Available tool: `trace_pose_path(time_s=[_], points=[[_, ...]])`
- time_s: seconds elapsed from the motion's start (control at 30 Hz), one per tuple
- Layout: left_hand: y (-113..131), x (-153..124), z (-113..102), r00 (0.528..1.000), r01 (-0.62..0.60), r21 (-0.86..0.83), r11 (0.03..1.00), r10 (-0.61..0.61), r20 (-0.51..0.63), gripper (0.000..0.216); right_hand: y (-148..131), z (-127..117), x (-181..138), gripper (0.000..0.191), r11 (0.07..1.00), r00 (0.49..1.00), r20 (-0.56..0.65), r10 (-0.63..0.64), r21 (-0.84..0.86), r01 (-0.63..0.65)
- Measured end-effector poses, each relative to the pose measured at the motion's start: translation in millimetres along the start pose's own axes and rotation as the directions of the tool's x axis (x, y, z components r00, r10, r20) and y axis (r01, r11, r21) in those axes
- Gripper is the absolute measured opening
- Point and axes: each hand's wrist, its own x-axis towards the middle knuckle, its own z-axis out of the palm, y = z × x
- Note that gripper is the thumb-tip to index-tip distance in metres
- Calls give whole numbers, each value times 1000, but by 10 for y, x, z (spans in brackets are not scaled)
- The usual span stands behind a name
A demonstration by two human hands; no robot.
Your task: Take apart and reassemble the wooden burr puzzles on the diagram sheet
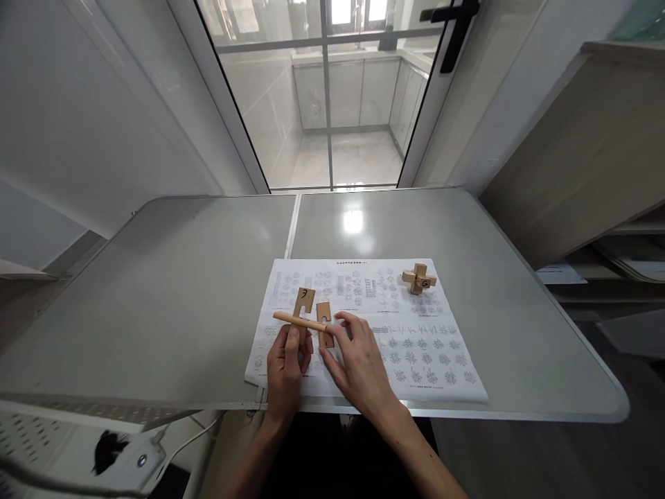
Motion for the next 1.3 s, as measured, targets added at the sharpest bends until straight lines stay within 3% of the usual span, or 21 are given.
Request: trace_pose_path(time_s=[0.2, 0.33, 0.43, 0.5, 0.57, 0.63, 0.73, 0.8, 0.97, 1.3], points=[[30, -10, -4, 1000, -25, 13, 1000, 24, 20, 46, 8, -93, 52, 19, 999, 997, 72, -41, 9, 40], [51, -13, -13, 998, -49, 57, 997, 47, 34, 47, 42, -199, 144, 28, 996, 984, 155, -93, 22, 90], [64, -14, -19, 997, -54, 73, 996, 50, 60, 48, 32, -267, 165, 44, 997, 993, 110, -36, 77, 28], [66, -17, -22, 995, -59, 71, 996, 53, 81, 47, 5, -298, 148, 54, 983, 997, 20, 77, 163, -79], [60, -20, -25, 994, -61, 66, 996, 55, 95, 46, -35, -317, 122, 54, 922, 972, -55, 230, 333, -199], [45, -22, -30, 994, -62, 71, 996, 55, 96, 46, -85, -320, 99, 47, 791, 940, -30, 339, 550, -268], [20, -20, -41, 994, -64, 91, 994, 55, 93, 45, -174, -293, 86, 35, 585, 930, 60, 363, 762, -278], [10, -18, -47, 993, -68, 90, 994, 59, 99, 45, -232, -262, 89, 32, 514, 927, 64, 370, 817, -262], [24, -16, -40, 990, -83, 70, 994, 74, 117, 42, -327, -217, 107, 41, 490, 936, 34, 350, 845, -214], [41, -11, -14, 990, -88, 68, 994, 80, 114, 39, -279, -135, 22, 49, 384, 917, 93, 389, 888, -253]])
